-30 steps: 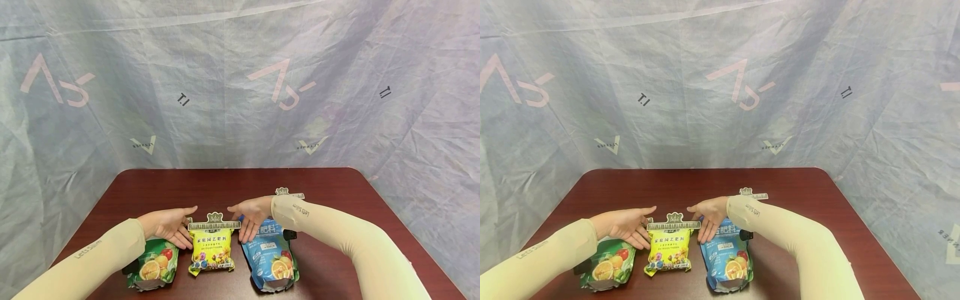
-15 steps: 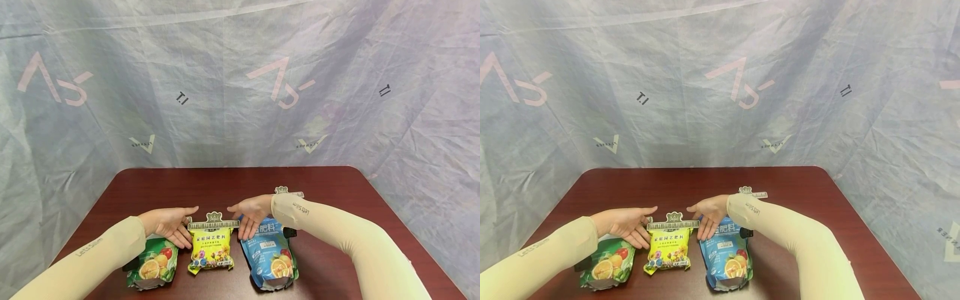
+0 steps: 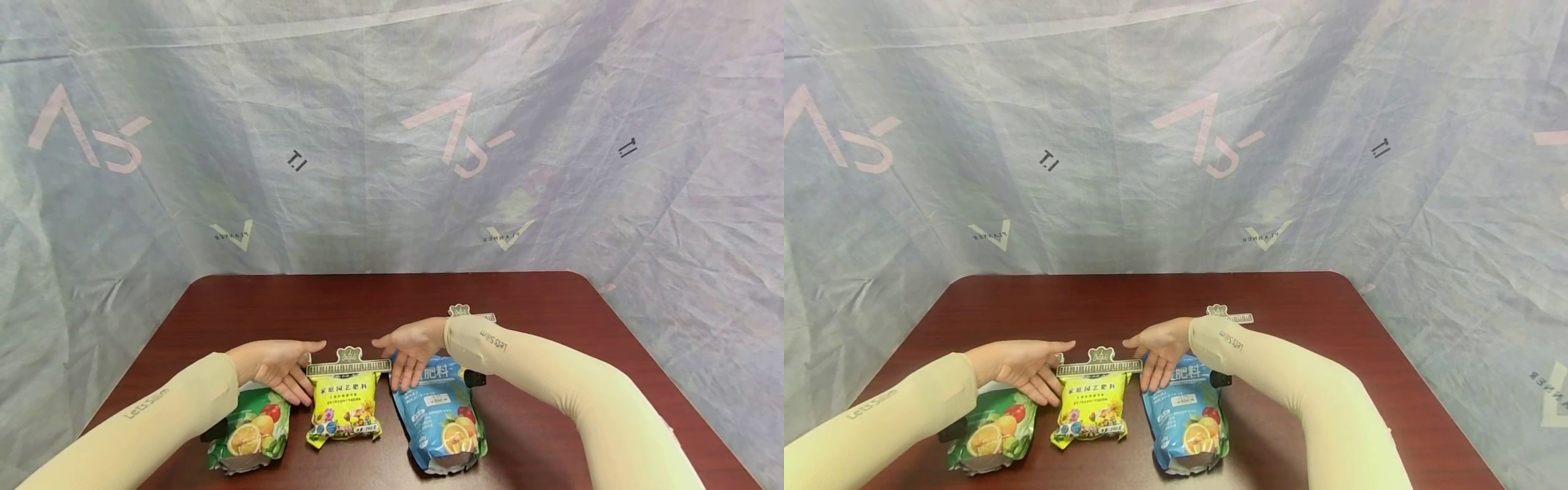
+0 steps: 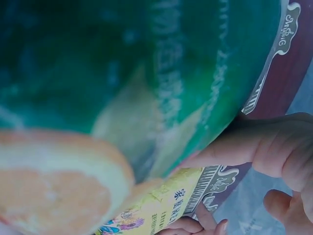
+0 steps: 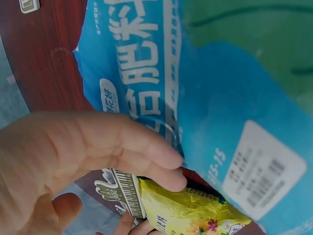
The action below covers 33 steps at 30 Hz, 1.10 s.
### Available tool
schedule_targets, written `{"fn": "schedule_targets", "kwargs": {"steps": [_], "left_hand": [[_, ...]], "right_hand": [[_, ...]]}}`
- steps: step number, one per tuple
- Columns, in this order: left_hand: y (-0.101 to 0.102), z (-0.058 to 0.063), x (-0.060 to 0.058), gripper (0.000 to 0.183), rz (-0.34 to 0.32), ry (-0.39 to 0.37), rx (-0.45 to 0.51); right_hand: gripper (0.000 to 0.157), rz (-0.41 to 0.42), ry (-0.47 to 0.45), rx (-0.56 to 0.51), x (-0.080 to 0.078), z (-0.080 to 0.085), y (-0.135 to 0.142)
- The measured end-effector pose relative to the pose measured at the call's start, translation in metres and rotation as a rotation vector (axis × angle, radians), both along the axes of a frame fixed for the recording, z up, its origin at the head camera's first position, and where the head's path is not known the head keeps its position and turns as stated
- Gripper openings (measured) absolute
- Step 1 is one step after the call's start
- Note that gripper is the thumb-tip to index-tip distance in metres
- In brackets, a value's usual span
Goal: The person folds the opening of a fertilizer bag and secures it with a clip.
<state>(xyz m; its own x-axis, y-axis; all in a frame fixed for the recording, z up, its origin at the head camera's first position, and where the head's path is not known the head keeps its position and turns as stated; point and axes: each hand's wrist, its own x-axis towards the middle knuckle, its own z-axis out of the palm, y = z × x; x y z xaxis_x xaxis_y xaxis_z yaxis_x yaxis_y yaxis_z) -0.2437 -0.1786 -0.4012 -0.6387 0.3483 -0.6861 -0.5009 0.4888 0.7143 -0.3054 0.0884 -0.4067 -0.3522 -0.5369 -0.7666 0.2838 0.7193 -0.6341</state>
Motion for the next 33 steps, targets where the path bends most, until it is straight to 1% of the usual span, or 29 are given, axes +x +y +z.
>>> {"fn": "schedule_targets", "kwargs": {"steps": [6,11,15,19,23,28,33], "left_hand": [[-0.001,0.002,0.001,0.092,-0.013,0.011,-0.001],[-0.005,0.011,-0.001,0.092,-0.023,0.035,0.017],[-0.008,0.018,-0.003,0.091,-0.037,0.039,0.031],[-0.009,0.022,-0.003,0.091,-0.042,0.045,0.037],[-0.008,0.026,-0.004,0.09,-0.039,0.071,0.049],[-0.002,0.033,-0.005,0.083,-0.031,0.106,0.106],[0.009,0.042,-0.003,0.074,-0.021,0.148,0.175]], "right_hand": [[0.07,0.002,-0.002,-0.011,0.001,0.002,0.005],[0.067,0.01,0.012,-0.023,0.0,0.006,0.01],[0.064,0.023,0.028,-0.044,-0.001,0.008,0.013],[0.064,0.032,0.044,-0.064,-0.002,0.009,0.017],[0.064,0.031,0.062,-0.092,-0.002,0.011,0.021],[0.058,0.02,0.103,-0.132,0.0,0.017,0.026],[0.053,-0.003,0.156,-0.175,0.004,0.026,0.033]]}}
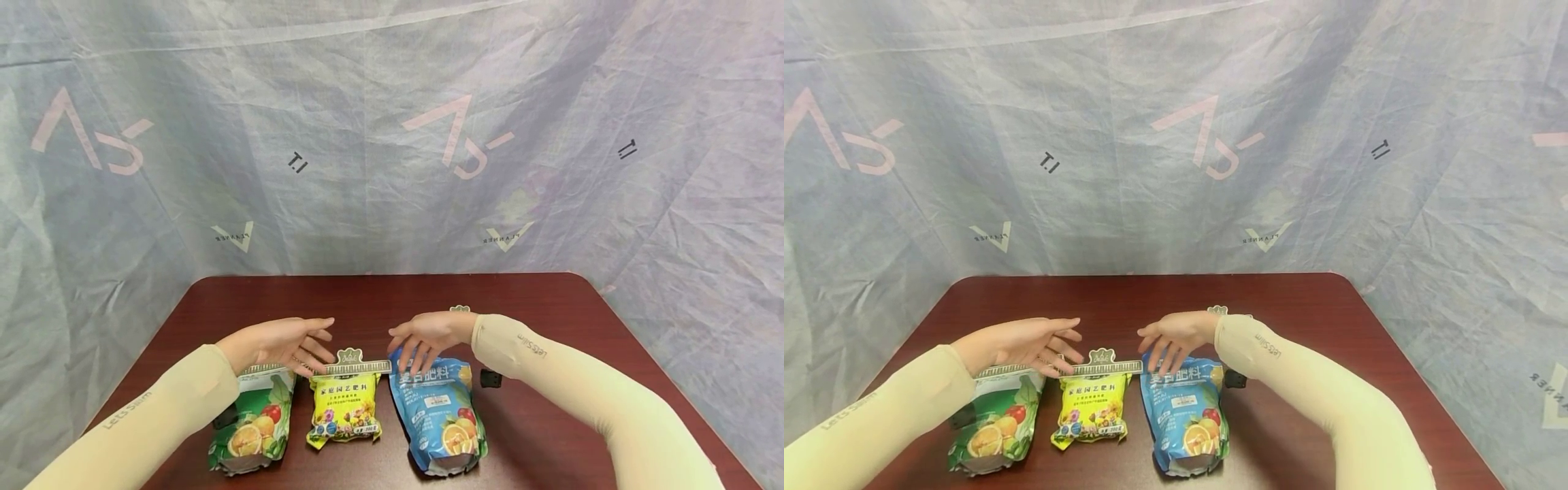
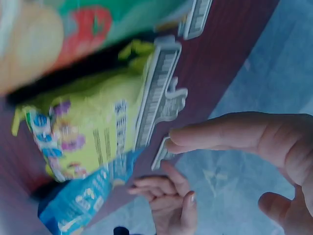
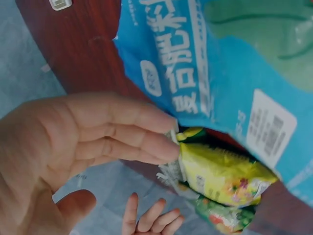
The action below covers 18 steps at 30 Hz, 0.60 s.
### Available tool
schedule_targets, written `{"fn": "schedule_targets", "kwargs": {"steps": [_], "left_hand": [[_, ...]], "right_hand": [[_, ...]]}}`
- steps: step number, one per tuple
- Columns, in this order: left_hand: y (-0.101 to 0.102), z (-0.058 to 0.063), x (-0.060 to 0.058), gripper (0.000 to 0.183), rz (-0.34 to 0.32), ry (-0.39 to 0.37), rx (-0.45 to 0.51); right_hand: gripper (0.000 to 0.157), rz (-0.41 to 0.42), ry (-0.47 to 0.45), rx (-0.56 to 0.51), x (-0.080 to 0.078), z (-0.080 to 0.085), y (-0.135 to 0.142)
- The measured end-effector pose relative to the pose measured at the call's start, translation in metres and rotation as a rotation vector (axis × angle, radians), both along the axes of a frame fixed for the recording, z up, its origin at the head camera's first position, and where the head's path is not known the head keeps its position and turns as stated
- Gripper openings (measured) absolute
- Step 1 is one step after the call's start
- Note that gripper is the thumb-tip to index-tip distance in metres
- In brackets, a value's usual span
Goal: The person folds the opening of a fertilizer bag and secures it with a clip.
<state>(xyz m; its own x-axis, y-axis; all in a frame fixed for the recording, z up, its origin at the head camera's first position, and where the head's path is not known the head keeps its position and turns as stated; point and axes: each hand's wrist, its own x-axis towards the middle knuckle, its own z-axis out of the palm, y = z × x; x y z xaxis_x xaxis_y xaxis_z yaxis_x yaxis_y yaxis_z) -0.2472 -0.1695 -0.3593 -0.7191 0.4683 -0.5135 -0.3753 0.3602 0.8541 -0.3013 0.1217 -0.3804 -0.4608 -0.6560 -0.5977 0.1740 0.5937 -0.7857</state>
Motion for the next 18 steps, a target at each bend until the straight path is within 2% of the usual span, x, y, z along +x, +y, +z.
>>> {"fn": "schedule_targets", "kwargs": {"steps": [9,18], "left_hand": [[0.018,0.005,0.001,0.07,-0.034,0.081,0.063],[0.037,0.005,0.004,0.065,-0.044,0.13,0.068]], "right_hand": [[0.035,-0.049,0.085,-0.092,0.009,0.015,0.016],[0.033,-0.114,0.142,-0.139,0.014,0.02,0.038]]}}
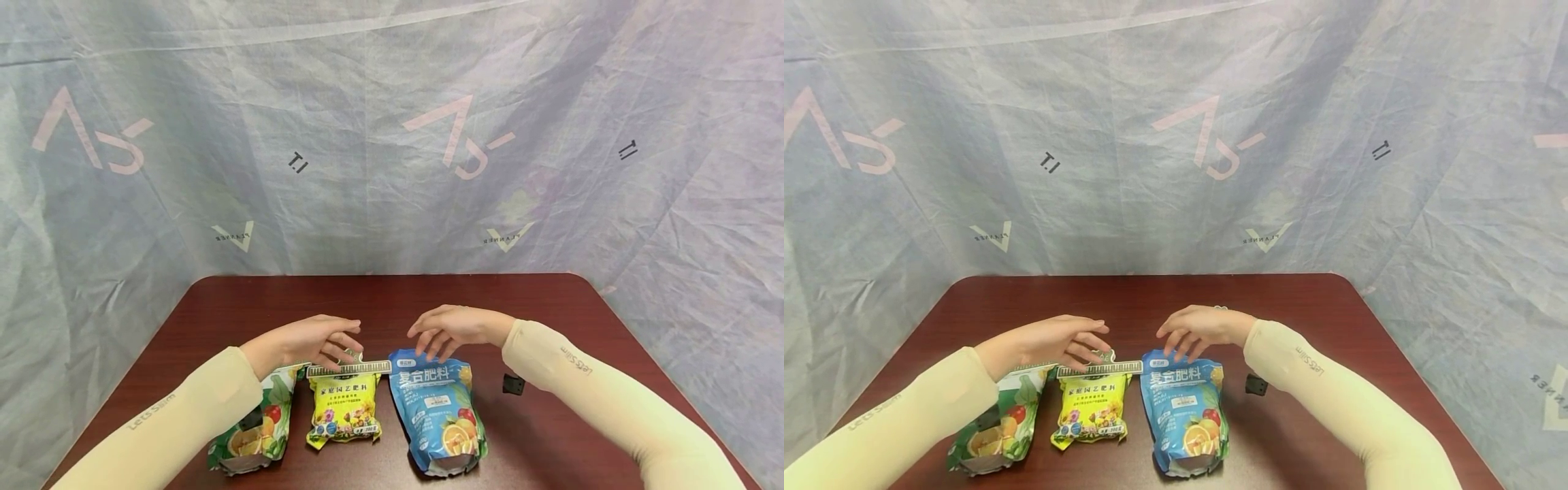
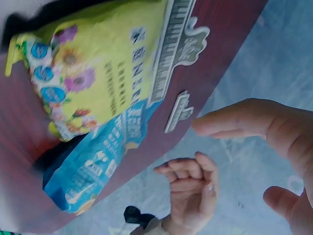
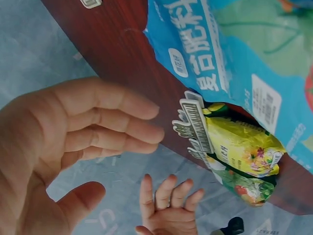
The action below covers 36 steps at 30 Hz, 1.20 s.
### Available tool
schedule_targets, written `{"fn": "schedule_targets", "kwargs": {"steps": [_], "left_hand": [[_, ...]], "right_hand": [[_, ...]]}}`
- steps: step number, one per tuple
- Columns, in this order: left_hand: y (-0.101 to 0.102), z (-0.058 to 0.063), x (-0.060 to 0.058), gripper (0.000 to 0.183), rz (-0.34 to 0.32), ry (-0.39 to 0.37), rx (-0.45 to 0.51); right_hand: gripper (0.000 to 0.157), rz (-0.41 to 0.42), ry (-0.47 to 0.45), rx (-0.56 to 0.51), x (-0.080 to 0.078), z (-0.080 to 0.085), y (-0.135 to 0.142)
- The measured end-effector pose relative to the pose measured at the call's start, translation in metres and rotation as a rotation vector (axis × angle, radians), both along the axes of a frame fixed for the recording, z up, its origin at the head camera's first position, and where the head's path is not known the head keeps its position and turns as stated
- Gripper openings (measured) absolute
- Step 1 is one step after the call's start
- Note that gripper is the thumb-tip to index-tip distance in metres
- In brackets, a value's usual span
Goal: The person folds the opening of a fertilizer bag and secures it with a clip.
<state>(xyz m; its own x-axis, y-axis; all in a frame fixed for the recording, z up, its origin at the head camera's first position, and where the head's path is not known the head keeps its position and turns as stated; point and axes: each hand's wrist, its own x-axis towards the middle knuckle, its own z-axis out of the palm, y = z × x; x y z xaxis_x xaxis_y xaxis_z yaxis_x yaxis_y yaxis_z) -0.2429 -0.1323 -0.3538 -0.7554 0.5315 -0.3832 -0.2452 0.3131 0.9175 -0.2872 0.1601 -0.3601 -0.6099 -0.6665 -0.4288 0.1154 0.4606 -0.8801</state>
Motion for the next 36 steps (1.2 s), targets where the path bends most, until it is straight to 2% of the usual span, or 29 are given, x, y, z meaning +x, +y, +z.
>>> {"fn": "schedule_targets", "kwargs": {"steps": [4,9,14,18,25,36], "left_hand": [[0.013,-0.002,0.005,0.063,0.013,-0.001,0.012],[0.029,-0.005,0.012,0.063,0.065,-0.021,0.031],[0.044,-0.011,0.02,0.065,0.105,-0.05,0.042],[0.053,-0.018,0.026,0.067,0.112,-0.075,0.041],[0.064,-0.031,0.033,0.068,0.127,-0.128,0.081],[0.074,-0.046,0.037,0.085,0.236,-0.229,0.123]], "right_hand": [[0.034,-0.026,0.01,-0.007,0.001,-0.001,0.01],[0.035,-0.051,0.01,-0.031,0.001,-0.002,0.021],[0.037,-0.072,0.023,-0.031,0.003,-0.003,0.031],[0.039,-0.091,0.032,-0.029,0.004,-0.004,0.04],[0.038,-0.139,0.028,-0.018,0.007,-0.013,0.054],[0.045,-0.286,0.024,0.052,0.004,-0.034,0.068]]}}
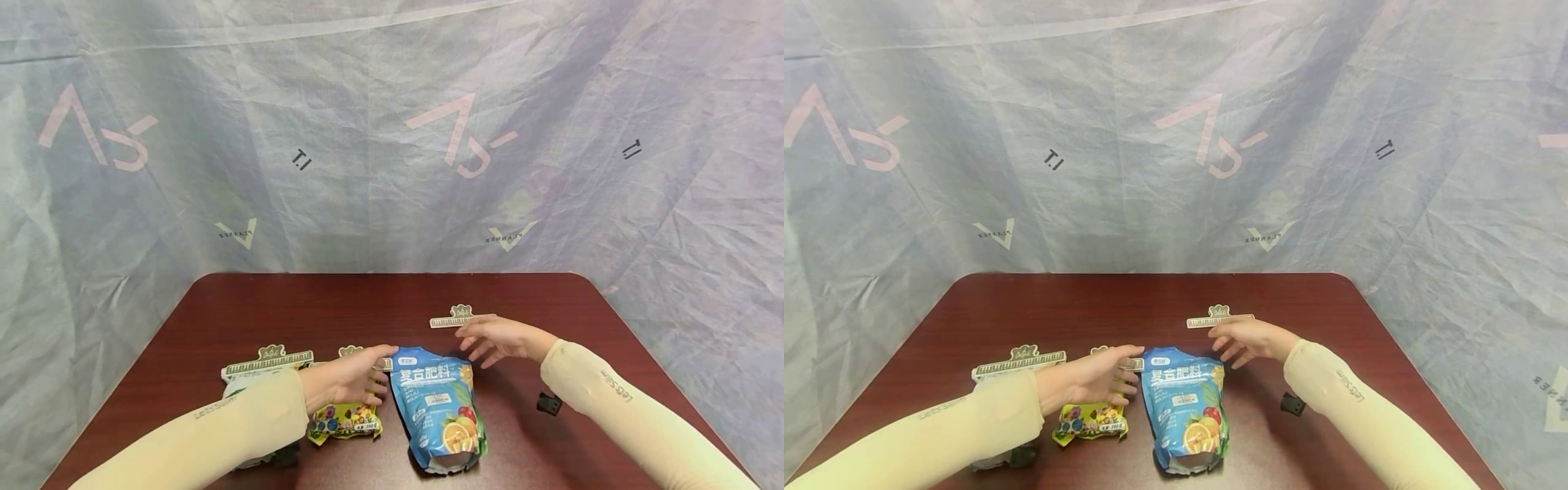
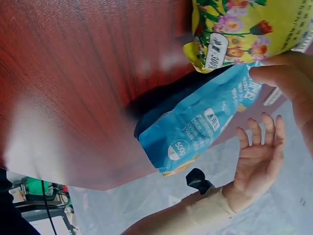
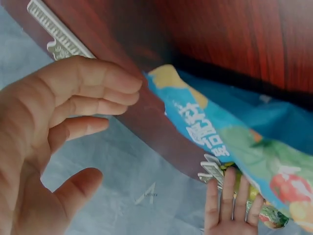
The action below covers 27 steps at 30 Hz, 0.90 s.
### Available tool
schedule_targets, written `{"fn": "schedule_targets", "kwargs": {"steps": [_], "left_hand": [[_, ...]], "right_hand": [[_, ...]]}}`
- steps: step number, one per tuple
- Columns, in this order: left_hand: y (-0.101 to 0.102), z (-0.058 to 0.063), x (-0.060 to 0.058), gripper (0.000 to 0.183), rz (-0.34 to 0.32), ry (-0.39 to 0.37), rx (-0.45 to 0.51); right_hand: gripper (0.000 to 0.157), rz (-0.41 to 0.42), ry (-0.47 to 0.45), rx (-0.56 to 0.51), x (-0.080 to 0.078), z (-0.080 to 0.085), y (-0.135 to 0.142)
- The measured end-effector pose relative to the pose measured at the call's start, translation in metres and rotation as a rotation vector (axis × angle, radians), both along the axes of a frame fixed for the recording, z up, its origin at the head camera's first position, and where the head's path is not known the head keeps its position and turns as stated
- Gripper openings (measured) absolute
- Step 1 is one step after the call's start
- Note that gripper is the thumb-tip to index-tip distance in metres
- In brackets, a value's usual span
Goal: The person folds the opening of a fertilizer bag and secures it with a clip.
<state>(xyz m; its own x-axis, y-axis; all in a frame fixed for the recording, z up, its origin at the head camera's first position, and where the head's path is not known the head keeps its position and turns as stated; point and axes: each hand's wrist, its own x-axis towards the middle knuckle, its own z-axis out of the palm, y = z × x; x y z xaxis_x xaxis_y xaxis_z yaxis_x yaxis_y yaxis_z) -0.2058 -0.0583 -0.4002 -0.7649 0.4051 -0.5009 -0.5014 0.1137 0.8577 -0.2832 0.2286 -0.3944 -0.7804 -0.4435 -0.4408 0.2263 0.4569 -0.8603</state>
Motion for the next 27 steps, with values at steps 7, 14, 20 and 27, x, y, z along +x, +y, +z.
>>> {"fn": "schedule_targets", "kwargs": {"steps": [7,14,20,27], "left_hand": [[0.007,-0.009,0.0,0.087,0.048,-0.02,0.029],[0.015,-0.011,0.002,0.084,0.088,-0.02,0.021],[0.019,-0.013,0.003,0.086,0.131,-0.014,0.04],[0.019,-0.017,0.005,0.086,0.171,-0.034,0.084]], "right_hand": [[0.048,-0.01,-0.059,0.003,-0.001,-0.011,0.007],[0.044,-0.02,-0.089,-0.006,-0.002,-0.022,0.011],[0.044,-0.038,-0.104,-0.016,-0.005,-0.035,0.011],[0.045,-0.009,-0.124,-0.025,-0.007,-0.044,0.009]]}}
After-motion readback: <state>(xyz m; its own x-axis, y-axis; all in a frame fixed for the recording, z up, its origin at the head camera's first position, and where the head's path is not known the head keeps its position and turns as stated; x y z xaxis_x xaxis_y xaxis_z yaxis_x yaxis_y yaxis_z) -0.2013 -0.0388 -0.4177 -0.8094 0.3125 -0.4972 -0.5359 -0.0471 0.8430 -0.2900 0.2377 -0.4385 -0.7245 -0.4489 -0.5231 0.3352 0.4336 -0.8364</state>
